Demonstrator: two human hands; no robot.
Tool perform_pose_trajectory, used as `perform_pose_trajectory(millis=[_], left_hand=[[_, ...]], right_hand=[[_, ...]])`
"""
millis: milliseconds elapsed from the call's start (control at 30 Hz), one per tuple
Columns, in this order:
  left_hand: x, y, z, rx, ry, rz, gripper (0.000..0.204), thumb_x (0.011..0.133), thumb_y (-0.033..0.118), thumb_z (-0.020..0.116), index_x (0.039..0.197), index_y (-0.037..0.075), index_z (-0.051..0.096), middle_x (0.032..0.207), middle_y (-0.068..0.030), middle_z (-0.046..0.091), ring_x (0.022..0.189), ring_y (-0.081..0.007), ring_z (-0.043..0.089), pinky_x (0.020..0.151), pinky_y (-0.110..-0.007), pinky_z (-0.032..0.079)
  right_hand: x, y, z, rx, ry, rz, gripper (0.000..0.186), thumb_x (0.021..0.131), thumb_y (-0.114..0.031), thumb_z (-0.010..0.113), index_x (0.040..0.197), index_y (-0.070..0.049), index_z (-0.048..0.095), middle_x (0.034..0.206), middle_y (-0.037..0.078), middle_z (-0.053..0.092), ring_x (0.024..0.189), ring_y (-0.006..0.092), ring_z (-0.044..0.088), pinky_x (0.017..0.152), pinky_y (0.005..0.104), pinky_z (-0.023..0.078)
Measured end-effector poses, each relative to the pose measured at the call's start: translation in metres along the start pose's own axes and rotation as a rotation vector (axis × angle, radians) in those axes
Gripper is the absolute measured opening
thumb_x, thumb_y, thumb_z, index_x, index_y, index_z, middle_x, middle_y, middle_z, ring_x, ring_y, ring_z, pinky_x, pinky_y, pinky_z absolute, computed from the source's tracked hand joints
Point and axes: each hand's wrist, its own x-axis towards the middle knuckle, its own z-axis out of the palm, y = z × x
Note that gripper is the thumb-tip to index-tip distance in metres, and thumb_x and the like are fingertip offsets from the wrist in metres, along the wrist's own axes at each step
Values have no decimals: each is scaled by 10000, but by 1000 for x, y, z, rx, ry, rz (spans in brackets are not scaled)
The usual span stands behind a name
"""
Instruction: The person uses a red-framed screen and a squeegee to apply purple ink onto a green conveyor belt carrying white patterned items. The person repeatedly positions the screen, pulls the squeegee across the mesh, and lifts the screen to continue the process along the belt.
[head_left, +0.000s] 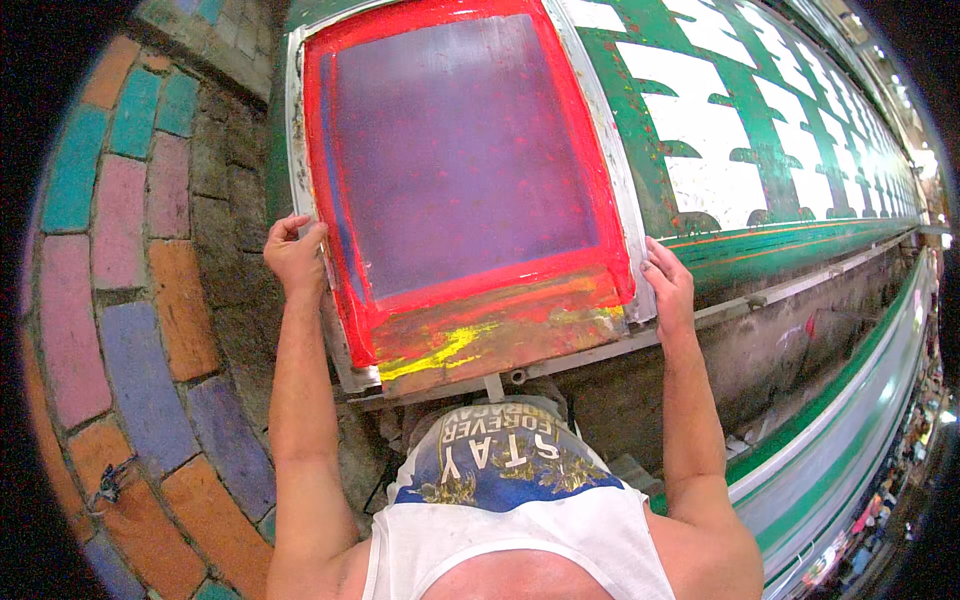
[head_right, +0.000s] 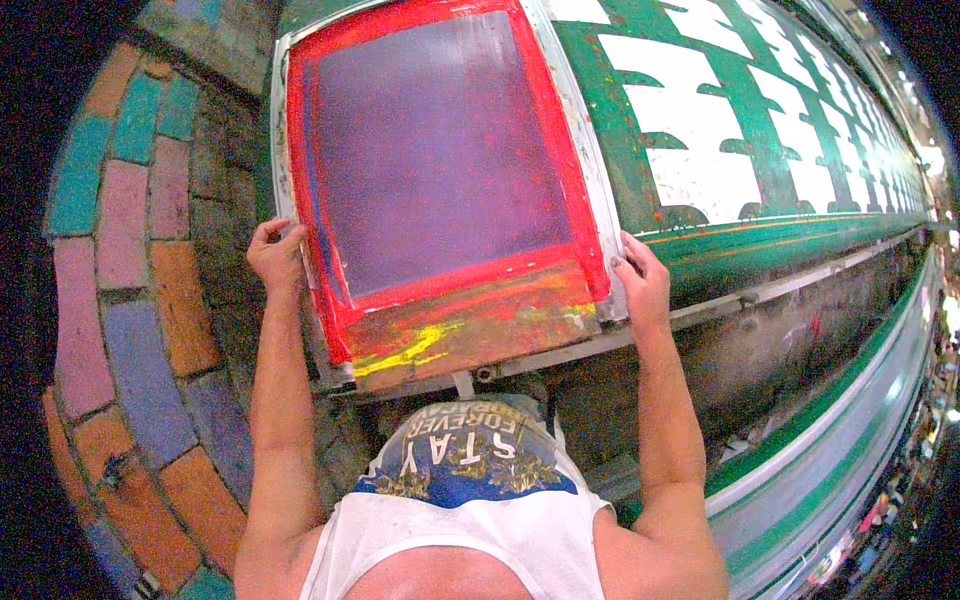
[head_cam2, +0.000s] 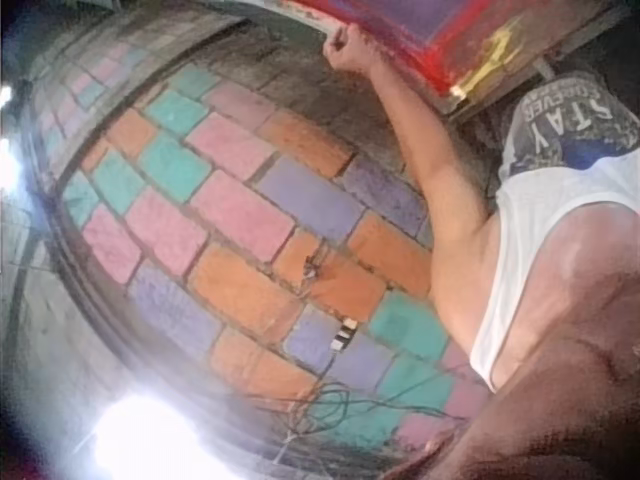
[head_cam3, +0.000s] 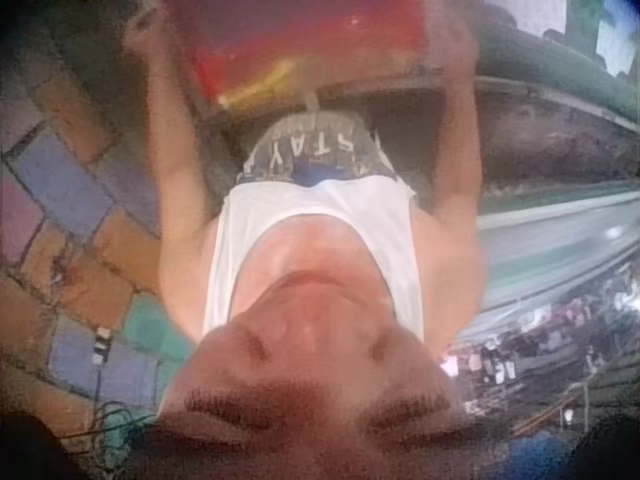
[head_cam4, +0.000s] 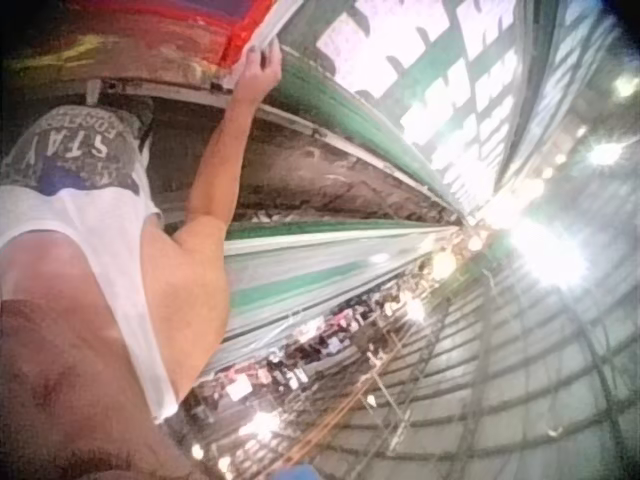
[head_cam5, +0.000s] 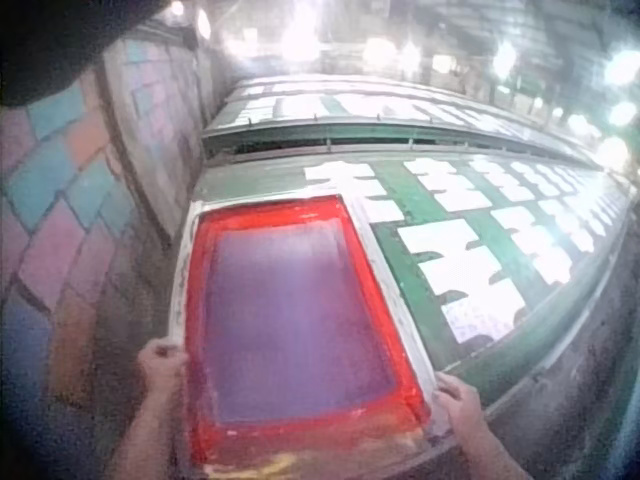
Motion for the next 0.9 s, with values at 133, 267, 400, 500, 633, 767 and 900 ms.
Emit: perform_pose_trajectory(millis=[133, 267, 400, 500, 633, 767, 900], left_hand=[[-3, 2, 8, -7, 21, 61, 235, 744, 21, 908, 953, 43, 804, 1151, -43, 740, 1029, -169, 698, 941, -342, 558], [-7, 3, 10, 41, 2, 80, 205, 745, 41, 901, 925, 42, 801, 1165, -67, 732, 1036, -186, 708, 941, -345, 565], [-10, 8, 10, 165, -7, 25, 178, 762, 74, 887, 920, 53, 808, 1149, -77, 728, 1009, -202, 702, 911, -362, 566], [-8, 13, 10, 247, -67, 33, 291, 777, 106, 886, 1054, 55, 812, 1164, -99, 735, 1002, -222, 701, 908, -387, 575], [-6, 18, 6, 175, -118, 42, 560, 805, 177, 933, 1310, 9, 756, 1250, -160, 747, 1107, -259, 730, 973, -406, 587], [18, 20, -1, 187, -258, -144, 749, 842, 267, 956, 1459, -54, 677, 1315, -208, 749, 1218, -278, 734, 1042, -415, 584], [21, 7, 20, 276, -131, 22, 713, 798, 277, 944, 1413, -21, 740, 1235, -218, 770, 1184, -338, 748, 1055, -449, 587]], right_hand=[[2, 2, -9, 54, 22, 71, 550, 997, -42, 731, 1539, 11, 659, 1436, 156, 746, 1276, 243, 706, 1139, 376, 526], [-6, -11, -14, -111, 8, 137, 602, 975, -74, 768, 1557, -3, 632, 1481, 165, 713, 1351, 297, 668, 1165, 411, 509], [-50, -52, 19, -828, -51, -592, 615, 904, -118, 813, 1493, -39, 655, 1508, 219, 655, 1422, 421, 598, 1198, 540, 476], [-84, -77, 57, -721, -486, -747, 593, 879, -187, 842, 1441, -81, 688, 1532, 195, 646, 1438, 420, 591, 1203, 572, 463], [-105, -79, 81, -793, -671, -904, 515, 902, -213, 807, 1398, -102, 719, 1562, 157, 643, 1454, 389, 595, 1211, 565, 461], [-105, -62, 83, -815, -616, -973, 439, 941, -195, 722, 1375, -128, 740, 1559, 130, 657, 1478, 361, 589, 1201, 568, 476], [-98, -56, 80, -839, -590, -1090, 431, 947, -195, 698, 1371, -130, 742, 1512, 138, 686, 1420, 363, 640, 1163, 560, 513]])
